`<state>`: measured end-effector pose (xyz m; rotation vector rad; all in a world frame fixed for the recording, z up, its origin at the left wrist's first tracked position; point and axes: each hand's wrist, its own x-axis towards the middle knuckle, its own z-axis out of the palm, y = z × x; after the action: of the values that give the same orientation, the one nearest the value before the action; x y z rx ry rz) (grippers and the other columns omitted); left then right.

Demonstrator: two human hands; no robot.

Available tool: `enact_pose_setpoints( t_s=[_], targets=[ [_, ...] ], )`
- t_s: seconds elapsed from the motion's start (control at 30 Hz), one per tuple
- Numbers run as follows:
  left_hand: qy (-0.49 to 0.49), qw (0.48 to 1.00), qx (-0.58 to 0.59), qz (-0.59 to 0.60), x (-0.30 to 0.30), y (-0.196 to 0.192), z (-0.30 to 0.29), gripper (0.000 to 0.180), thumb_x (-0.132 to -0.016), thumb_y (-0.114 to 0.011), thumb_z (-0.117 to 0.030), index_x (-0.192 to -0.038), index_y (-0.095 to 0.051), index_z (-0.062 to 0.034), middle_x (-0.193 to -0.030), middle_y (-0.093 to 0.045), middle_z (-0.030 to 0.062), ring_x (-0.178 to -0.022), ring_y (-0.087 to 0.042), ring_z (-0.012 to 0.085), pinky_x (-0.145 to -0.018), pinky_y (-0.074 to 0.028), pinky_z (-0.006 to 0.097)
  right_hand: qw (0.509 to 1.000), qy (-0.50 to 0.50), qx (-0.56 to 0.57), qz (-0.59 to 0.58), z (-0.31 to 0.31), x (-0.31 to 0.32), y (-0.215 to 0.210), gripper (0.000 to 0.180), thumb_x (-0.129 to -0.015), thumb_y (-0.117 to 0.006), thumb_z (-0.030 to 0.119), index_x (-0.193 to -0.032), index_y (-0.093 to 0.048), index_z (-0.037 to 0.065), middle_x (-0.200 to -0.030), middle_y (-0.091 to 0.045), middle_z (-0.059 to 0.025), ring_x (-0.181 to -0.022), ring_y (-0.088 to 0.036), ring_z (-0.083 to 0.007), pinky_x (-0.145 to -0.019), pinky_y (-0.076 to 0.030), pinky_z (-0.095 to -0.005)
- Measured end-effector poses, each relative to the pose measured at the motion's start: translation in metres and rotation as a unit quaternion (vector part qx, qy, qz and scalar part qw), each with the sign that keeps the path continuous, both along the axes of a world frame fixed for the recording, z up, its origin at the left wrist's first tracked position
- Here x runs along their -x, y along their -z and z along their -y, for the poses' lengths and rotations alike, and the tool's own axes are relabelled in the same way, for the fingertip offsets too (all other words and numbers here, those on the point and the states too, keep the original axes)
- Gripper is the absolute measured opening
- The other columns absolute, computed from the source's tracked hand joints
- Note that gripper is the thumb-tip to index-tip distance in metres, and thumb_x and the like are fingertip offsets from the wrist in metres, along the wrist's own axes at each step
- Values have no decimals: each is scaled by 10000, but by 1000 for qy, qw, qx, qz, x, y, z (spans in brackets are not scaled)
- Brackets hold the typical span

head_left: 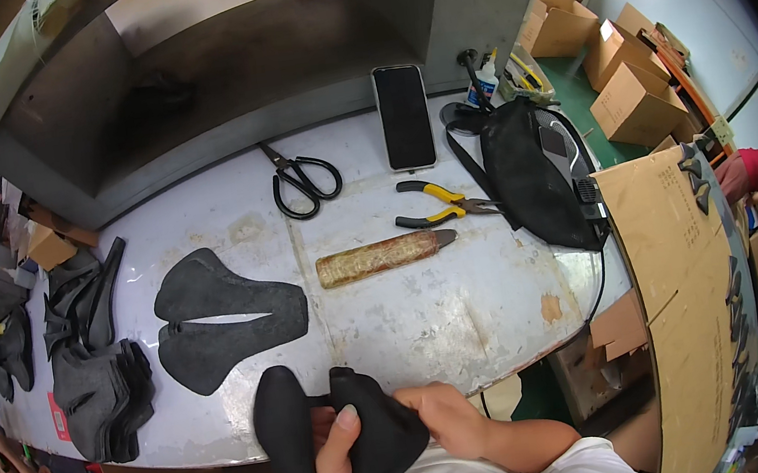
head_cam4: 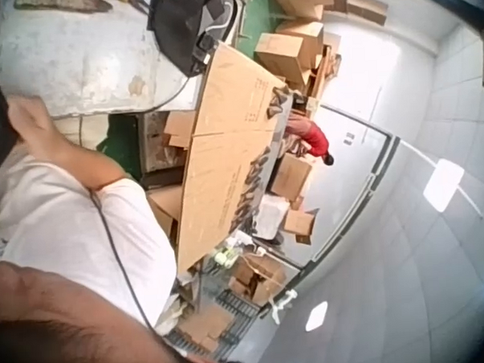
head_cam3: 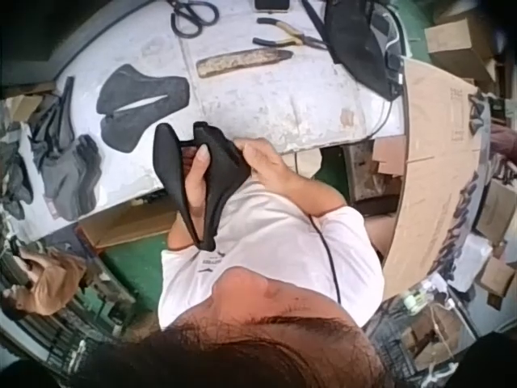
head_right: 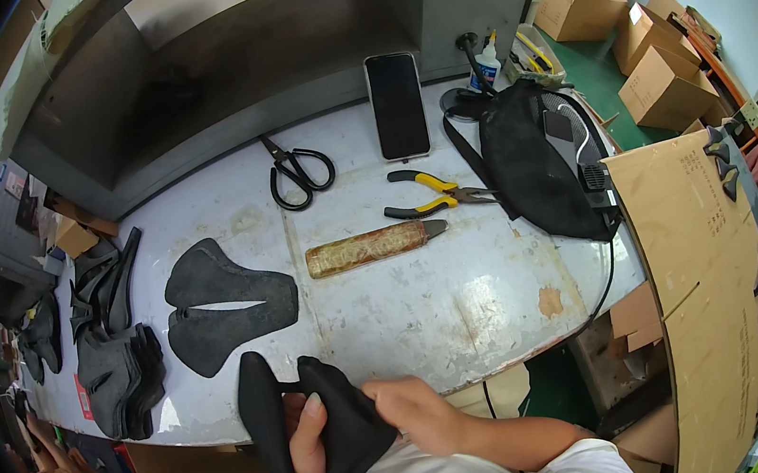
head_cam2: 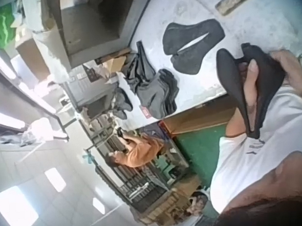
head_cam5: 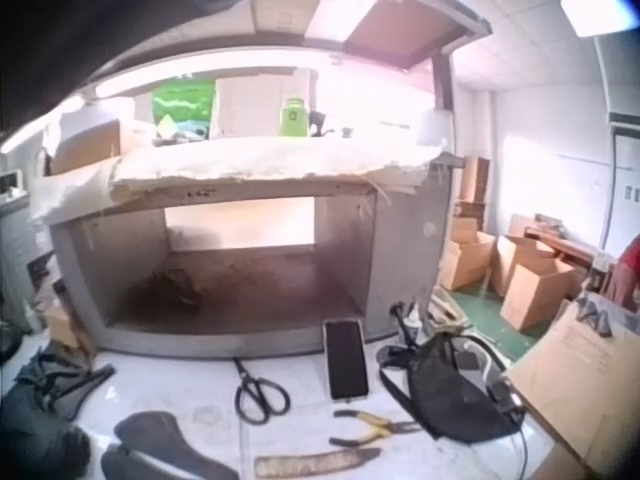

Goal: Fitting and aligning covers onto bicycle saddle bases at a workbench.

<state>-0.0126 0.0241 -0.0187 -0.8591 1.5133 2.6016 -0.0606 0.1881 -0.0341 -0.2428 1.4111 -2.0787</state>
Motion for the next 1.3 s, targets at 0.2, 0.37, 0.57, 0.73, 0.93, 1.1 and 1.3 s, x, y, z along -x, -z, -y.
enact_pose_setpoints(
  t_s=[0.2, 0.37, 0.57, 0.73, 0.93, 1.1, 1.3],
  targets=[
    [-48, 996, -56, -42, -5, 43, -2, 195, -903, -647, -156, -1031, -540, -55, -931, -675, 124, -798, -663, 180, -728, -546, 298, 988, 22, 10, 149, 10, -13, 8, 335, -1031, -479, 294, -788, -537, 72, -662, -427, 58, -612, -396, -37, -516, -313, -214],
    [-82, 995, -12, -47, 1, 31, -11, 151, -949, -591, -192, -1023, -586, -61, -931, -685, 106, -783, -650, 165, -703, -533, 288, 997, 68, 23, 36, 11, -16, 9, 315, -1017, -508, 288, -807, -550, 57, -654, -448, 48, -595, -396, -18, -506, -304, -197],
    [34, 981, -29, -190, 0, 49, -4, 359, -989, -529, -322, -1101, -599, 12, -943, -642, 81, -870, -625, 183, -771, -506, 309, 970, 147, 154, 116, -1, -11, 3, 392, -928, -651, 346, -995, -618, -40, -880, -645, -51, -756, -575, -90, -651, -470, -246],
    [20, 975, -127, -178, 9, 28, 38, 308, -895, -668, -241, -985, -628, 51, -831, -652, 114, -698, -618, 193, -650, -492, 297, 991, 72, 109, -3, -34, 3, 14, 344, -924, -665, 305, -799, -580, -4, -725, -601, -23, -649, -519, -68, -562, -423, -250],
    [119, 869, 438, -196, 16, -7, 50, 154, -817, -682, -51, -702, -628, 36, -602, -566, 81, -551, -521, 178, -536, -387, 288, 895, 143, -315, -281, -30, 34, -10, 161, -863, -699, 116, -904, -606, -9, -729, -589, -92, -615, -540, -149, -572, -449, -284],
    [80, 831, 504, -222, 19, 3, 45, 221, -841, -638, -26, -645, -549, 22, -574, -511, 88, -502, -472, 212, -482, -346, 318, 948, 12, -193, -252, -29, 1, -36, 416, -906, -630, 83, -1287, -500, -20, -1140, -621, -188, -1037, -632, -244, -890, -499, -345],
    [120, 824, 442, -333, 25, -9, 13, 179, -798, -733, -56, -683, -604, -9, -596, -518, 78, -520, -506, 226, -496, -403, 321, 959, -43, -227, -167, -5, -9, -35, 560, -940, -606, 102, -1420, -343, -15, -1191, -600, -237, -944, -660, -328, -827, -528, -369]
  ],
)
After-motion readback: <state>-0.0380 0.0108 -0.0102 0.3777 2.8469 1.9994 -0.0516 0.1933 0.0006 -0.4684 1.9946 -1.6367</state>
